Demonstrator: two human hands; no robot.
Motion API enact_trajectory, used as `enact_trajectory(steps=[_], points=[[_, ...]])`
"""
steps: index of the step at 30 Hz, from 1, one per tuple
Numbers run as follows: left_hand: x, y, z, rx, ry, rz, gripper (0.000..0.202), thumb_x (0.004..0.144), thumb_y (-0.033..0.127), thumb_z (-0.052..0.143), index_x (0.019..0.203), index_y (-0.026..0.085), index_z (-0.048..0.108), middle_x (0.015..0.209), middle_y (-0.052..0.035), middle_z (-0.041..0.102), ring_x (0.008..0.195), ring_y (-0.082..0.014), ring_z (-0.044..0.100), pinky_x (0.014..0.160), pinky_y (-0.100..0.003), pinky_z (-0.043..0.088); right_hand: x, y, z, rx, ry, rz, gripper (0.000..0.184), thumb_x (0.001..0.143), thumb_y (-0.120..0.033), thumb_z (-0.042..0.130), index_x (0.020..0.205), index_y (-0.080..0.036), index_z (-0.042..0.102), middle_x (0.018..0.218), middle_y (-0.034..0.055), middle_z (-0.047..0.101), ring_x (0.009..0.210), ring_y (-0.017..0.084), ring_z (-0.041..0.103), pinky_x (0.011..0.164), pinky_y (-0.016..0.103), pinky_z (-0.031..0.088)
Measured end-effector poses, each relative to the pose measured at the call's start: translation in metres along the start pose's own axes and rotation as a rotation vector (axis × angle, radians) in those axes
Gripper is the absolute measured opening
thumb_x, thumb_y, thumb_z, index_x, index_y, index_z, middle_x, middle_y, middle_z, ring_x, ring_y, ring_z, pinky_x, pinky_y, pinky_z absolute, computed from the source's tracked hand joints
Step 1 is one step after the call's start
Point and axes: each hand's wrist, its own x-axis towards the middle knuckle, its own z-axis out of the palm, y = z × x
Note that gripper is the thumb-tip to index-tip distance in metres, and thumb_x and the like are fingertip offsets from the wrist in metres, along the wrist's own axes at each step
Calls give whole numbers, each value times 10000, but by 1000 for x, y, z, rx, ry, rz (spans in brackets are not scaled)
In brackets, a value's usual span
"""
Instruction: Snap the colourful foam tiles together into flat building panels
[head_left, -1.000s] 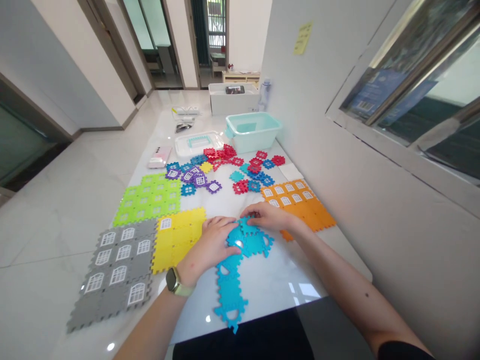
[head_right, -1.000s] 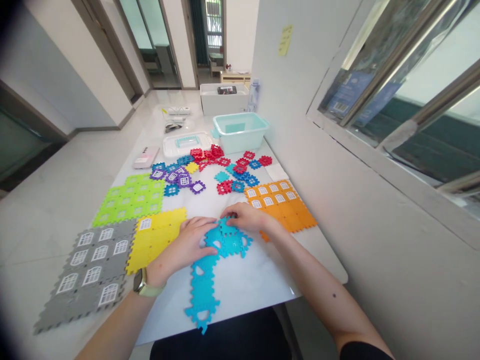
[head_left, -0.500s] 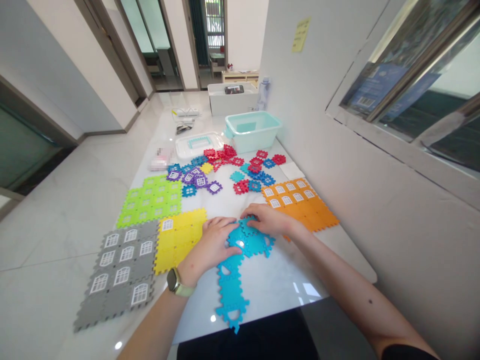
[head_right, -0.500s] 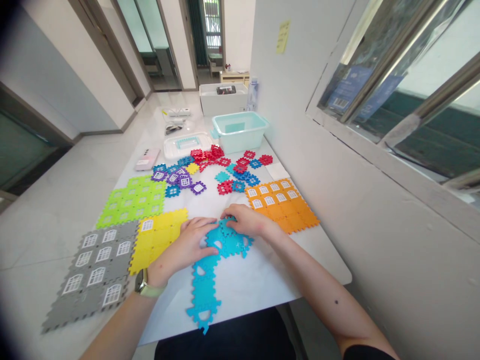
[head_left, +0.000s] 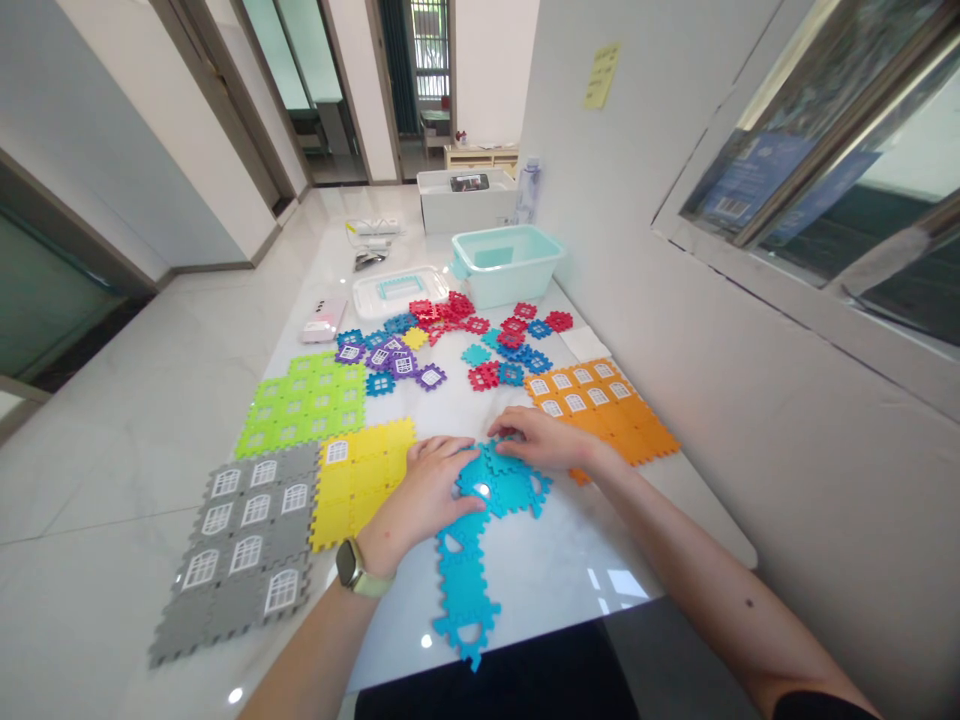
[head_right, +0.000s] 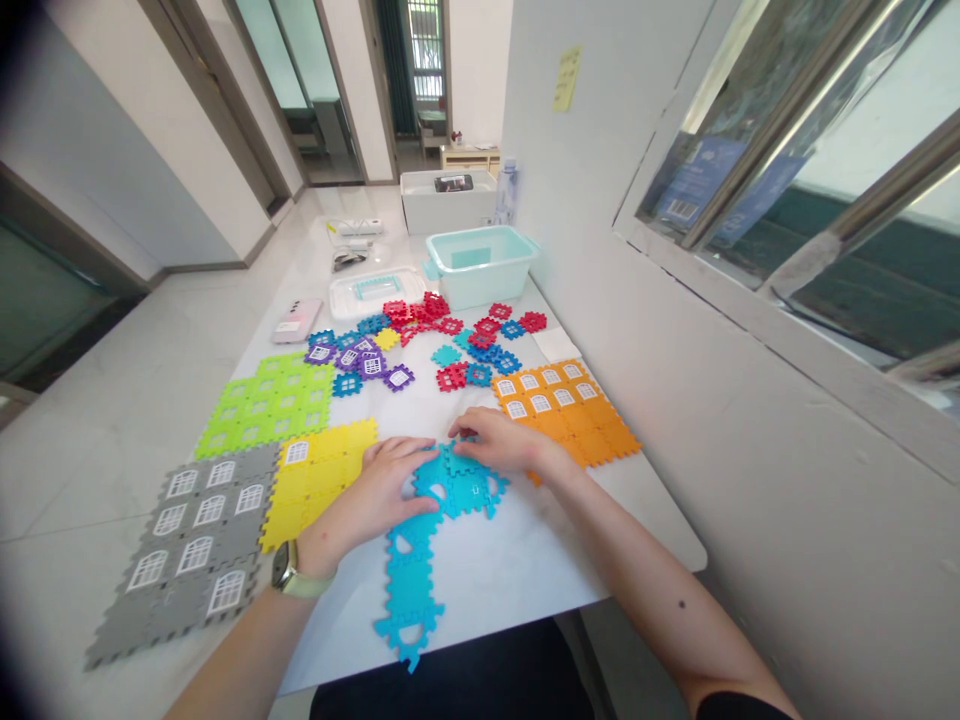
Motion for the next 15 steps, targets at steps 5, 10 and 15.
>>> enact_trajectory(steps=[5,10,15], points=[[0,-2,1,-7,-4,0,634,738,434,808,1304,261,580,1405,-73,547,1287,-318,451,1075,-509,299,-7,-7,-3,-62,-56,74,506,695,-334,812,1148,-181,647,1096,97,585,1079,273,536,934,403,450],[-1,-2,1,-9,-9,1,614,746,450,797,1294,274,584,1419,-72,536,1294,-320,444,1071,-507,304,-8,-8,-1,-65,-56,63,489,691,-319,801,1128,-185,626,1100,95,565,1088,274,513,933,408,446],[-2,-1,0,-9,-16,-3,610,753,447,790,1300,277,579,1419,-75,534,1296,-322,441,1070,-507,305,-7,-6,0,-66,-52,67,487,689,-320,804,1122,-186,626,1104,96,568,1093,278,511,939,410,440]])
